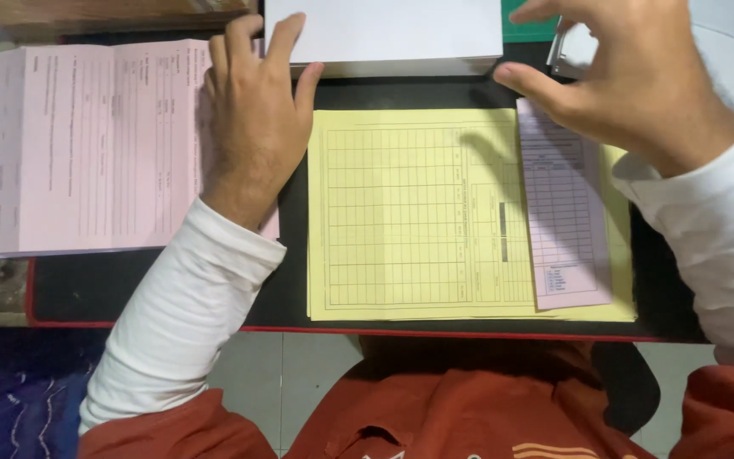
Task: Inserting pink forms into white envelopes and organizing them on yellow ledger sheets
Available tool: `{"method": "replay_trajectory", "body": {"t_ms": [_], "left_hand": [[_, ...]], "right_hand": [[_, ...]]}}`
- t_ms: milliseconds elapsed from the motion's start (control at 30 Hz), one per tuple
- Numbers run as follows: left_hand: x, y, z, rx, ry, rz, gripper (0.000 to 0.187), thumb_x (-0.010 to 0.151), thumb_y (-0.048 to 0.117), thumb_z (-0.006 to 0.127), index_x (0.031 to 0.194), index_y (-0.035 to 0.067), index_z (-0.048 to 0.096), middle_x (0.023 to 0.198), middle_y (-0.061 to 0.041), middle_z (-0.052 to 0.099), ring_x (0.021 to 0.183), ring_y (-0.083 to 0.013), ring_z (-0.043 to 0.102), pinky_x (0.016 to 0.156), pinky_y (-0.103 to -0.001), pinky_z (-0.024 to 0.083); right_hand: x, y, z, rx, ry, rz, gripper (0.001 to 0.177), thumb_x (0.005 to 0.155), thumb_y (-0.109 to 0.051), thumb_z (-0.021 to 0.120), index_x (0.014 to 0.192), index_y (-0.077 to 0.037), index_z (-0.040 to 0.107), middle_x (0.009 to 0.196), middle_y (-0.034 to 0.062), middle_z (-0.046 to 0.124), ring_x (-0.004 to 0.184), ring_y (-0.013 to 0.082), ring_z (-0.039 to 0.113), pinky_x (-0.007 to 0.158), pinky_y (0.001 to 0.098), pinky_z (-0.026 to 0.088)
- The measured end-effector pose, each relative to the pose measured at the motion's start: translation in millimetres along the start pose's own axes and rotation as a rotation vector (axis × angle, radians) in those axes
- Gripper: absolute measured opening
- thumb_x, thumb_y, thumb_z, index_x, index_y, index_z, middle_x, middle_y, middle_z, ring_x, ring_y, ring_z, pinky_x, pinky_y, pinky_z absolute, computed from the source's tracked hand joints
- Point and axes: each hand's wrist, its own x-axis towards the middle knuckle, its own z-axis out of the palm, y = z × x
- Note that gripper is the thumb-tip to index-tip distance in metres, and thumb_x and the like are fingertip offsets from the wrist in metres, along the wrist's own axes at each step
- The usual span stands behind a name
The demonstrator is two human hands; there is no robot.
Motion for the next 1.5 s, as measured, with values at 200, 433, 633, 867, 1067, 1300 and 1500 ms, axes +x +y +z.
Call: {"method": "replay_trajectory", "body": {"t_ms": [200, 433, 633, 867, 1067, 1300, 1500], "left_hand": [[-5, 17, -4, -0.075, 0.094, 0.111, 0.053, 0.098, 0.029, 0.089, 0.139, 0.01, 0.062, 0.132, -0.014, 0.054, 0.114, -0.0317, 0.053, 0.086, -0.045, 0.053], [-8, 31, -13, -0.258, 0.152, 0.224, 0.05, 0.096, 0.014, 0.091, 0.136, 0.002, 0.065, 0.132, -0.017, 0.056, 0.117, -0.0345, 0.053, 0.099, -0.048, 0.049], [-11, 37, -18, -0.33, 0.164, 0.256, 0.047, 0.095, 0.011, 0.088, 0.135, 0.003, 0.064, 0.132, -0.017, 0.058, 0.118, -0.036, 0.054, 0.1, -0.05, 0.048], [-8, 42, -19, -0.369, 0.171, 0.293, 0.042, 0.096, 0.006, 0.087, 0.132, -0.001, 0.066, 0.13, -0.018, 0.059, 0.116, -0.0361, 0.055, 0.102, -0.049, 0.05], [-11, 52, -18, -0.62, 0.127, 0.362, 0.039, 0.097, 0.005, 0.081, 0.13, -0.004, 0.064, 0.118, -0.019, 0.065, 0.11, -0.0325, 0.059, 0.095, -0.044, 0.052], [-26, 71, -38, -1.327, -0.485, 0.334, 0.055, 0.1, 0.043, 0.057, 0.137, 0.003, 0.051, 0.119, -0.018, 0.071, 0.111, -0.0273, 0.074, 0.098, -0.038, 0.065], [-31, 74, -35, -1.751, -0.865, 0.155, 0.052, 0.101, 0.029, 0.062, 0.146, 0.01, 0.044, 0.133, -0.02, 0.069, 0.129, -0.0296, 0.068, 0.112, -0.046, 0.06]], "right_hand": [[-41, 28, -9, -0.083, -0.473, 0.261, 0.087, 0.069, -0.054, 0.087, 0.142, -0.013, 0.066, 0.118, 0.0168, 0.068, 0.106, 0.0337, 0.064, 0.085, 0.0463, 0.053], [-44, 29, -3, 0.042, -0.523, 0.443, 0.09, 0.064, -0.047, 0.093, 0.145, -0.023, 0.063, 0.123, 0.0146, 0.053, 0.118, 0.0319, 0.049, 0.092, 0.0467, 0.046], [-42, 31, 3, 0.036, -0.549, 0.451, 0.08, 0.062, -0.044, 0.096, 0.134, -0.024, 0.068, 0.126, 0.0133, 0.05, 0.124, 0.0307, 0.047, 0.098, 0.0458, 0.045], [-46, 57, 13, 0.116, -0.412, 0.353, 0.058, 0.065, -0.032, 0.098, 0.115, -0.018, 0.071, 0.119, 0.0123, 0.052, 0.113, 0.0289, 0.051, 0.092, 0.0414, 0.046], [-43, 43, -22, 0.305, -0.316, 0.34, 0.015, 0.092, -0.017, 0.086, 0.092, -0.009, 0.073, 0.088, 0.0001, 0.071, 0.082, 0.0137, 0.062, 0.081, 0.0282, 0.046], [-54, 4, -56, 0.664, 0.001, 0.336, 0.01, 0.116, 0.007, 0.068, 0.114, 0.006, 0.058, 0.117, 0.016, 0.062, 0.12, 0.0283, 0.068, 0.106, 0.0367, 0.058], [-52, -19, -34, 0.755, 0.343, 0.307, 0.018, 0.129, -0.001, 0.075, 0.123, 0.003, 0.059, 0.125, 0.0104, 0.064, 0.124, 0.0226, 0.067, 0.117, 0.0372, 0.063]]}}
